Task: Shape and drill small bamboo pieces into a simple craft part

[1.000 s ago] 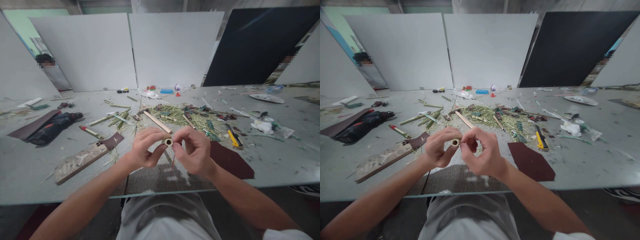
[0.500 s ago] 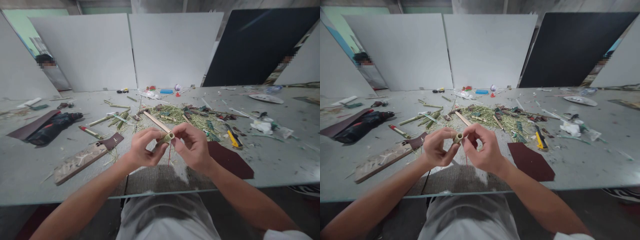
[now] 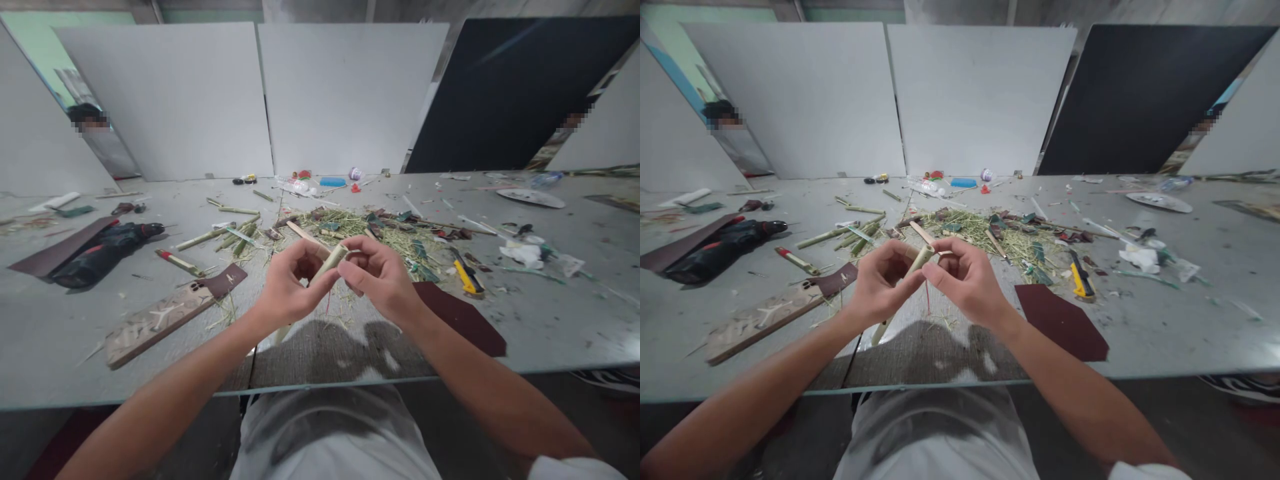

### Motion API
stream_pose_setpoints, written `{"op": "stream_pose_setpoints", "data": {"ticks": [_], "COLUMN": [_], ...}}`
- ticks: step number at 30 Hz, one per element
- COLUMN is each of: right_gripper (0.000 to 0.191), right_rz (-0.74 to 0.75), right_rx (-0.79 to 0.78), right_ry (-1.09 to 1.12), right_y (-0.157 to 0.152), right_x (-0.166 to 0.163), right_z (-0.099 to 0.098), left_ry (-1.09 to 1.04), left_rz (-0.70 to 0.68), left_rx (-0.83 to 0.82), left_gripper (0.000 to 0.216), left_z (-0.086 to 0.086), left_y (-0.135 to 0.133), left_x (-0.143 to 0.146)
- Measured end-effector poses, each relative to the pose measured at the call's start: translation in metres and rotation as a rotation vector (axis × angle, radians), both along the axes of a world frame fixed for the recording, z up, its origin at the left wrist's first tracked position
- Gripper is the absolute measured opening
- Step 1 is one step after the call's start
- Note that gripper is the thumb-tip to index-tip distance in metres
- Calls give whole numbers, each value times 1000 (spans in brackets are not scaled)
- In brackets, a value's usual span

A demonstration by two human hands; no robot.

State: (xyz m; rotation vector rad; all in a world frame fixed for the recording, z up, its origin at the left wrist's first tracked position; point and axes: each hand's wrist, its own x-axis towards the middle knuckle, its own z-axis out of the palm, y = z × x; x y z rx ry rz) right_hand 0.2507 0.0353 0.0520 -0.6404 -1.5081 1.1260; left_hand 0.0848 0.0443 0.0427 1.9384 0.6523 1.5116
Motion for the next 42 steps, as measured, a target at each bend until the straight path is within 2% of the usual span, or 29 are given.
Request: {"op": "stream_pose_setpoints", "data": {"ticks": [4, 10, 17, 20, 27, 34, 42], "right_gripper": [21, 24, 35, 37, 31, 23, 22], "right_rz": [59, 116, 293, 261, 53, 29, 61], "right_rx": [-55, -73, -182, -140, 24, 64, 73], "right_ry": [33, 78, 152, 111, -48, -61, -80], "right_y": [4, 5, 6, 6, -2, -6, -7], "right_x": [1, 3, 7, 7, 1, 0, 0], "right_z": [-3, -3, 2, 1, 3, 3, 1], "left_ry": [-58, -133, -178, -177, -244, -276, -296], "left_rz": [-64, -143, -99, -100, -227, -342, -344], "left_rx": [-135, -356, -355, -368, -492, -512, -501], "left_gripper": [34, 37, 32, 31, 31, 30, 34], "left_z": [1, 5, 11, 11, 5, 3, 3], "left_y": [2, 7, 11, 12, 16, 18, 16], "left_x": [-1, -6, -9, -10, -11, -10, -10]}}
